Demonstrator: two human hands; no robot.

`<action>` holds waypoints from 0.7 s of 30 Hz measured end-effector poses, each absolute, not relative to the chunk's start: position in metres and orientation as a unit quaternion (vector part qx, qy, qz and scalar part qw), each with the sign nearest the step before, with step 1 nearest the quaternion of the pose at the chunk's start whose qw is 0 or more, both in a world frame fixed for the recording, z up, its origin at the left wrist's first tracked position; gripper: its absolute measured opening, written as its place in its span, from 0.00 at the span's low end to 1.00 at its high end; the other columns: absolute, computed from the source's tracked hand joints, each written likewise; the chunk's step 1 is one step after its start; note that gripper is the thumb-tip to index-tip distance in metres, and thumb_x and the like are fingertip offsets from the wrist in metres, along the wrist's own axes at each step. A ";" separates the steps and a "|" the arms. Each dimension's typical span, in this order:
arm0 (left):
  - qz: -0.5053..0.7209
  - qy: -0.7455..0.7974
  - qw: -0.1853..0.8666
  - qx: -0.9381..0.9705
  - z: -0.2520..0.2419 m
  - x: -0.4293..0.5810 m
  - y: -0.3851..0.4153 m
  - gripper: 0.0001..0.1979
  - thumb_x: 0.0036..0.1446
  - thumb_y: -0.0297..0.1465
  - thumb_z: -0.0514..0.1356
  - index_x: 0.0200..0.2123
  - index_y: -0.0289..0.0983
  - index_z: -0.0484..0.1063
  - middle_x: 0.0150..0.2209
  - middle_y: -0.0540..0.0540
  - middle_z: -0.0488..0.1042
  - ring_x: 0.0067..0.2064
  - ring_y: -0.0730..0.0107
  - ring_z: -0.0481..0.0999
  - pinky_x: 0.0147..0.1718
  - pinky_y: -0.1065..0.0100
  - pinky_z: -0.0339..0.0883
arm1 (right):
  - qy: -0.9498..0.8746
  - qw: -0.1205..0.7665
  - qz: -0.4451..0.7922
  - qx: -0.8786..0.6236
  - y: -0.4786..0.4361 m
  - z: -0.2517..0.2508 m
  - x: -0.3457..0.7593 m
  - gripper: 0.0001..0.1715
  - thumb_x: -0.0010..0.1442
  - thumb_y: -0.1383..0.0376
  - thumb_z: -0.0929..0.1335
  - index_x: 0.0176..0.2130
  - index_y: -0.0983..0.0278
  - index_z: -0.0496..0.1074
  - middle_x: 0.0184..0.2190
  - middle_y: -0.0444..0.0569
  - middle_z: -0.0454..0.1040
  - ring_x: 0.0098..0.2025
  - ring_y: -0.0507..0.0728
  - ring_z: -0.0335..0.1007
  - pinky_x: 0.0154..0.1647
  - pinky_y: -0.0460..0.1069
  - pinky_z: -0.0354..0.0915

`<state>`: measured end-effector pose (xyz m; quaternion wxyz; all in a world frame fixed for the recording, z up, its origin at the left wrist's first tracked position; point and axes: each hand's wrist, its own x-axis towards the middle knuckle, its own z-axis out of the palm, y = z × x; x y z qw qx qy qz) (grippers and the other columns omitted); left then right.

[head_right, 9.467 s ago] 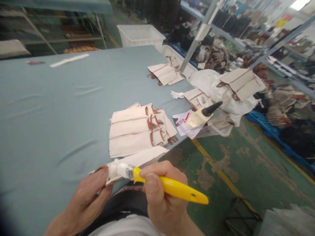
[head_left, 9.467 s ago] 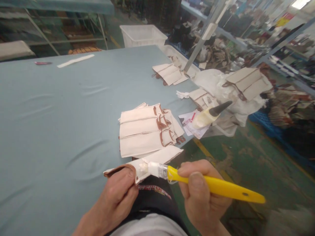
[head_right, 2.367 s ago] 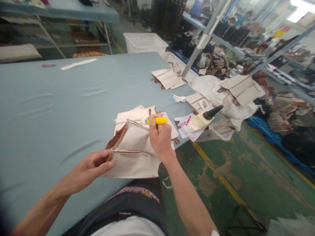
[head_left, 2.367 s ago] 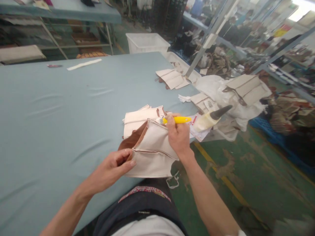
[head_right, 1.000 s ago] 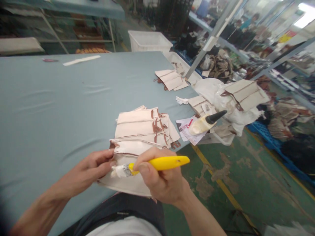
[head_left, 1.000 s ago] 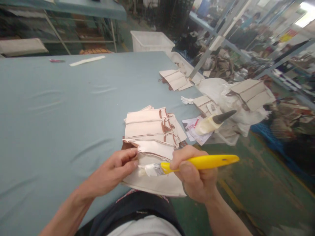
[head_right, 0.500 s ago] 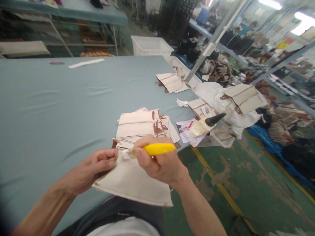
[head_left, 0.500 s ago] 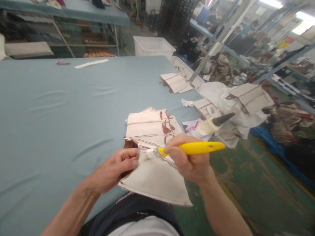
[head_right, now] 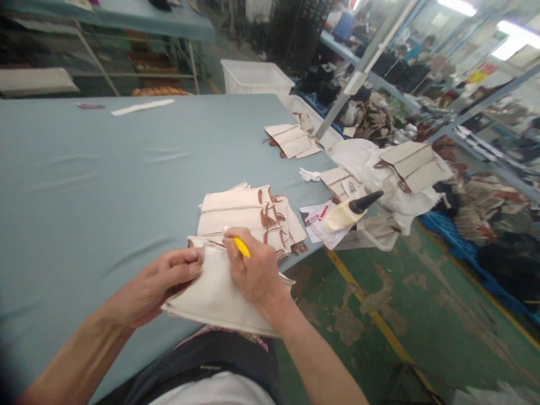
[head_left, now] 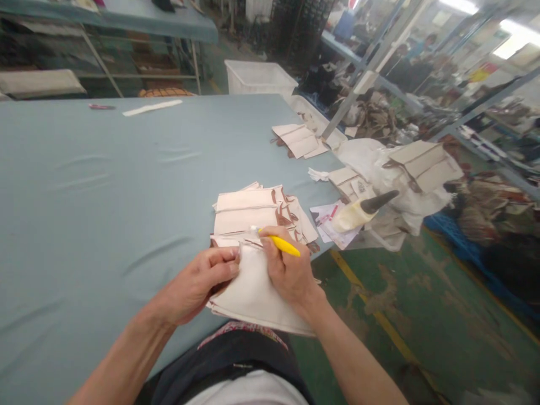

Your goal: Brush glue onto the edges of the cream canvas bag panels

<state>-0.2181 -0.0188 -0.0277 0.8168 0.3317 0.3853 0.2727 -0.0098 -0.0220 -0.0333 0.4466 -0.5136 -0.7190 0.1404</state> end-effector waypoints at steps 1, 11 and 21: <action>0.274 0.395 0.799 0.361 -0.029 -0.220 -0.017 0.28 0.50 0.55 0.78 0.38 0.35 0.84 0.28 0.50 0.74 0.27 0.74 0.65 0.25 0.74 0.60 | -0.707 0.456 0.141 -0.522 -0.019 -0.037 -0.008 0.18 0.80 0.57 0.62 0.44 0.60 0.77 0.36 0.49 0.84 0.35 0.56 0.82 0.37 0.48 0.73; 0.222 0.364 0.654 0.625 -0.041 -0.243 -0.034 0.20 0.71 0.46 0.62 0.35 0.36 0.78 0.33 0.49 0.73 0.35 0.68 0.67 0.34 0.71 0.65 | -0.655 0.473 0.152 -0.569 0.022 -0.039 0.012 0.26 0.80 0.50 0.60 0.40 0.60 0.76 0.30 0.47 0.80 0.30 0.57 0.76 0.35 0.51 0.67; 0.272 0.401 0.552 0.678 -0.019 -0.223 -0.046 0.15 0.73 0.30 0.52 0.33 0.39 0.73 0.29 0.51 0.75 0.31 0.69 0.71 0.34 0.71 0.63 | -0.686 0.537 0.098 -0.482 -0.016 -0.009 0.004 0.11 0.79 0.60 0.64 0.47 0.59 0.75 0.32 0.45 0.82 0.26 0.53 0.76 0.32 0.48 0.71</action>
